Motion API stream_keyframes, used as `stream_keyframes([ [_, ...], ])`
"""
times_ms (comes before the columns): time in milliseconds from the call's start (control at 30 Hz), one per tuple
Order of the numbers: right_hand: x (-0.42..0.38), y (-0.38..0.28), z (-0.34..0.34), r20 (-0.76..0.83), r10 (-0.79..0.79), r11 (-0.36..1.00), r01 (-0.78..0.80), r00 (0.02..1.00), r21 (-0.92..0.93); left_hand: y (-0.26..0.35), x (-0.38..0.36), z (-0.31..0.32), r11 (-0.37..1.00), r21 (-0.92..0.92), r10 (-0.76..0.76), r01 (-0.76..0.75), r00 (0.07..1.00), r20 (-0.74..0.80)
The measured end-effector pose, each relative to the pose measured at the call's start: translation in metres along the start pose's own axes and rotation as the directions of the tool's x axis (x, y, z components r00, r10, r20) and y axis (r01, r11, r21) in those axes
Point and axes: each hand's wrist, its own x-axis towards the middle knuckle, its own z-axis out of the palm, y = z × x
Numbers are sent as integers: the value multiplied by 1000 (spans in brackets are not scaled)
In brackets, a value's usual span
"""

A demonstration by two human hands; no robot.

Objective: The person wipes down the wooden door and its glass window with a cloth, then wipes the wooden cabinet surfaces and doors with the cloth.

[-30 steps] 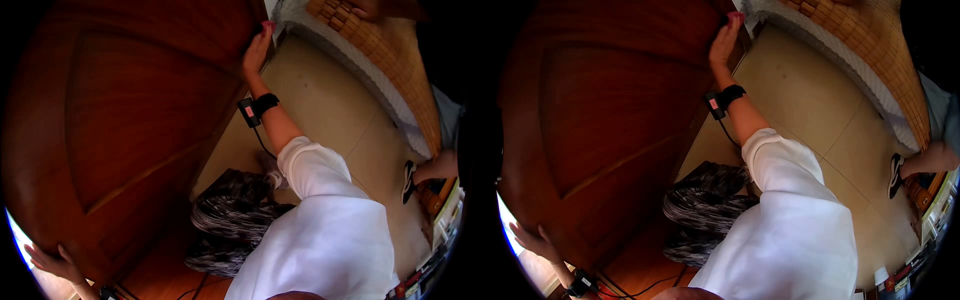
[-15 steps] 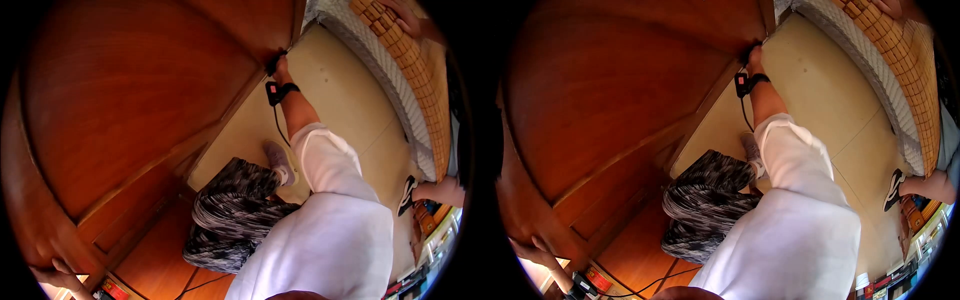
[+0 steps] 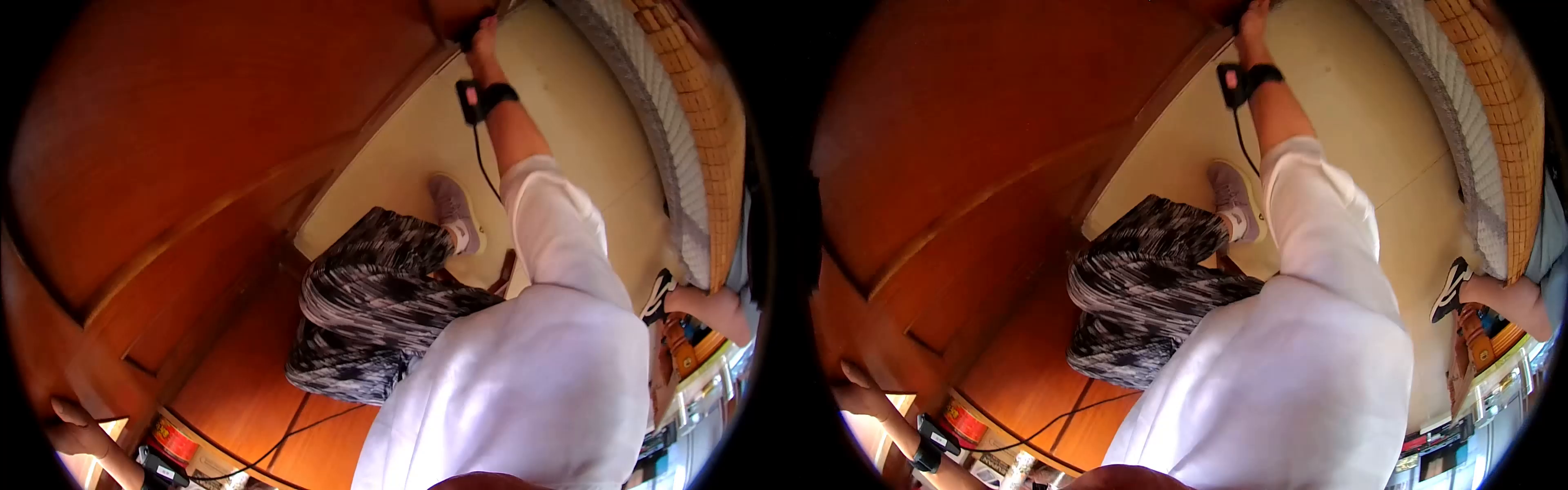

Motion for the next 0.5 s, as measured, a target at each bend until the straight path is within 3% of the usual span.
stream_keyframes([
  [33,9,11,-17,5,17,1000,-17,1000,-6,-1,-3,-2,999,27,-37,36,999,36],
  [67,32,28,-36,-21,162,987,-162,987,6,-2,-5,-3,996,56,-74,70,995,73],
  [100,45,38,-42,-46,303,953,-302,952,20,8,5,-5,1000,15,0,0,1000,16],
  [167,-1,46,-22,-81,307,951,-309,948,-3,-4,2,-9,997,-20,69,-70,997,-28],
  [233,-38,85,-16,-170,350,933,-359,921,-28,-31,-12,-4,997,-29,66,-65,997,48],
  [300,-100,111,-3,-13,477,878,-476,879,51,-17,-11,-9,998,-36,59,-58,998,33],
  [400,-175,207,-15,162,675,674,-691,719,261,1,-6,-11,995,-68,72,-70,997,18],
  [433,-228,162,32,-79,737,672,-717,671,182,6,-3,-12,994,-77,77,-76,997,13],
  [467,-253,164,50,-72,746,663,-728,662,177,11,-1,-14,992,-94,82,-81,997,5],
  [500,-277,171,61,-140,815,577,-807,562,122,18,3,-15,990,-109,90,-89,996,1],
])
